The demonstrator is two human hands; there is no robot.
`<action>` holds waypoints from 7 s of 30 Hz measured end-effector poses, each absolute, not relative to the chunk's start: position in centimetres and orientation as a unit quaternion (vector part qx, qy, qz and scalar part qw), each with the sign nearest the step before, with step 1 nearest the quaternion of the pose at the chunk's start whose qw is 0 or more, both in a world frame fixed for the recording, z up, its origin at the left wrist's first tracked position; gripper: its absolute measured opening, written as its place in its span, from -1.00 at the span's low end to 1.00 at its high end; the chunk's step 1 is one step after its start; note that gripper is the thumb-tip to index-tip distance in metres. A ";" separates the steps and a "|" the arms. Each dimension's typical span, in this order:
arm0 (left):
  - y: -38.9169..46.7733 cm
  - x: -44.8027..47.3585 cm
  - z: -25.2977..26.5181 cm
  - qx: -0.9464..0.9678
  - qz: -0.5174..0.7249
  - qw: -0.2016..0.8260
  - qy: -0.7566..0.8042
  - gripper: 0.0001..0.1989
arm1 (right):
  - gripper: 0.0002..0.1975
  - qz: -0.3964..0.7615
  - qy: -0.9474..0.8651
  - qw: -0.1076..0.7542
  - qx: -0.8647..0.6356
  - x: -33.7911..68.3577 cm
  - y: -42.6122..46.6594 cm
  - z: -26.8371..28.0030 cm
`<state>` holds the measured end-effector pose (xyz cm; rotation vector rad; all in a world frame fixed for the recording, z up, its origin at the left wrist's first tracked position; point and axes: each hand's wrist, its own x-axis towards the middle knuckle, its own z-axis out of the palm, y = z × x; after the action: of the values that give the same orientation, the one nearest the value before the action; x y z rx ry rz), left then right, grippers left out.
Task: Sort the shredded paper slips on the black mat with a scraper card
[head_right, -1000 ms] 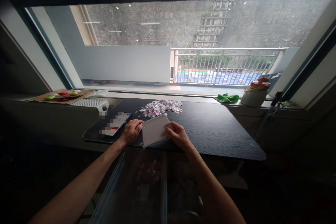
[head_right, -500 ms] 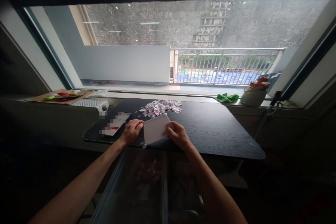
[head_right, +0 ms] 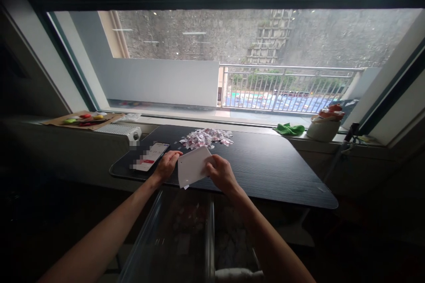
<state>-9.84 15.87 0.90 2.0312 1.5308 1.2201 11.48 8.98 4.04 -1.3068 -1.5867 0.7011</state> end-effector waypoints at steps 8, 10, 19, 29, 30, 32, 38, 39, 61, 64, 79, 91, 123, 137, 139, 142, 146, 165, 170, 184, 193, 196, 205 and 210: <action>16.0 -9.9 0.8 0.683 0.468 0.197 0.526 -0.67 | -0.78 0.140 -0.661 0.364 -0.641 16.2 7.0 5.6; 16.0 -9.8 0.8 0.686 0.467 0.195 0.523 -0.67 | -0.75 0.104 -0.643 0.355 -0.671 18.7 5.9 6.4; 16.0 -10.0 0.8 0.688 0.464 0.196 0.522 -0.67 | -0.71 0.161 -0.638 0.374 -0.654 17.6 4.9 7.5; 15.9 -9.8 0.8 0.695 0.452 0.183 0.529 -0.69 | -0.78 0.105 -0.611 0.295 -0.727 23.8 4.5 8.2; 15.8 -9.7 0.8 0.700 0.446 0.177 0.528 -0.70 | -0.76 0.084 -0.609 0.324 -0.719 24.4 4.5 8.5; 15.7 -9.7 0.9 0.711 0.433 0.167 0.529 -0.71 | -0.71 0.084 -0.621 0.370 -0.686 24.0 4.9 8.8; 15.8 -9.8 0.8 0.727 0.405 0.150 0.533 -0.72 | -0.70 0.162 -0.602 0.415 -0.663 20.1 9.5 6.8; 15.8 -9.8 0.7 0.728 0.403 0.150 0.534 -0.72 | -0.70 0.182 -0.580 0.422 -0.673 20.0 10.4 6.3; 15.6 -9.9 1.1 0.697 0.436 0.212 0.529 -0.68 | -0.71 0.267 -0.615 0.454 -0.587 17.0 15.4 9.1; 15.5 -10.0 1.4 0.671 0.465 0.238 0.527 -0.64 | -0.81 0.249 -0.658 0.481 -0.523 16.1 14.6 7.4; 15.4 -10.0 1.4 0.654 0.485 0.258 0.519 -0.65 | -0.76 0.143 -0.739 0.343 -0.562 16.0 9.7 3.7; 15.0 -10.0 1.7 0.641 0.493 0.269 0.524 -0.65 | -0.79 0.173 -0.755 0.366 -0.516 13.7 9.7 3.9; 15.1 -9.9 1.6 0.640 0.503 0.274 0.513 -0.64 | -0.81 0.013 -0.842 0.375 -0.387 15.0 3.8 2.6; 15.2 -10.0 1.6 0.651 0.496 0.258 0.513 -0.65 | -0.84 0.025 -0.820 0.372 -0.434 15.9 2.3 2.9; 15.2 -9.9 1.6 0.649 0.496 0.262 0.514 -0.66 | -0.83 0.025 -0.799 0.386 -0.460 16.0 2.4 2.8; 15.3 -9.9 1.5 0.643 0.493 0.271 0.519 -0.66 | -0.85 0.083 -0.764 0.378 -0.516 16.0 2.8 2.9; 15.4 -10.0 1.3 0.646 0.492 0.260 0.524 -0.72 | -0.85 0.199 -0.730 0.360 -0.546 16.0 4.4 3.6; 15.5 -9.8 1.1 0.735 0.390 0.146 0.535 -0.83 | -0.78 0.257 -0.549 0.547 -0.577 15.9 11.7 0.6; 15.2 -9.5 0.9 0.778 0.326 0.082 0.531 -0.81 | -0.74 0.212 -0.516 0.598 -0.575 16.5 11.9 0.1; 14.8 -9.3 0.5 0.817 0.293 0.033 0.495 -0.77 | -0.85 0.143 -0.567 0.563 -0.584 18.3 15.7 0.6; 14.9 -9.4 0.4 0.816 0.289 0.037 0.499 -0.77 | -0.81 0.212 -0.545 0.614 -0.530 19.0 15.2 -0.3; 14.9 -9.4 0.4 0.818 0.290 0.038 0.496 -0.77 | -0.80 0.239 -0.557 0.594 -0.529 18.4 15.1 -0.2; 14.9 -9.4 0.5 0.817 0.286 0.035 0.500 -0.76 | -0.83 0.240 -0.532 0.607 -0.539 18.0 13.5 0.6; 14.7 -9.2 0.9 0.820 0.272 0.048 0.501 -0.74 | -0.85 0.281 -0.583 0.579 -0.496 17.3 12.7 1.2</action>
<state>-9.24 14.74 0.85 2.5003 1.5285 0.8308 17.28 12.66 1.17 -1.1611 -1.3633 0.6578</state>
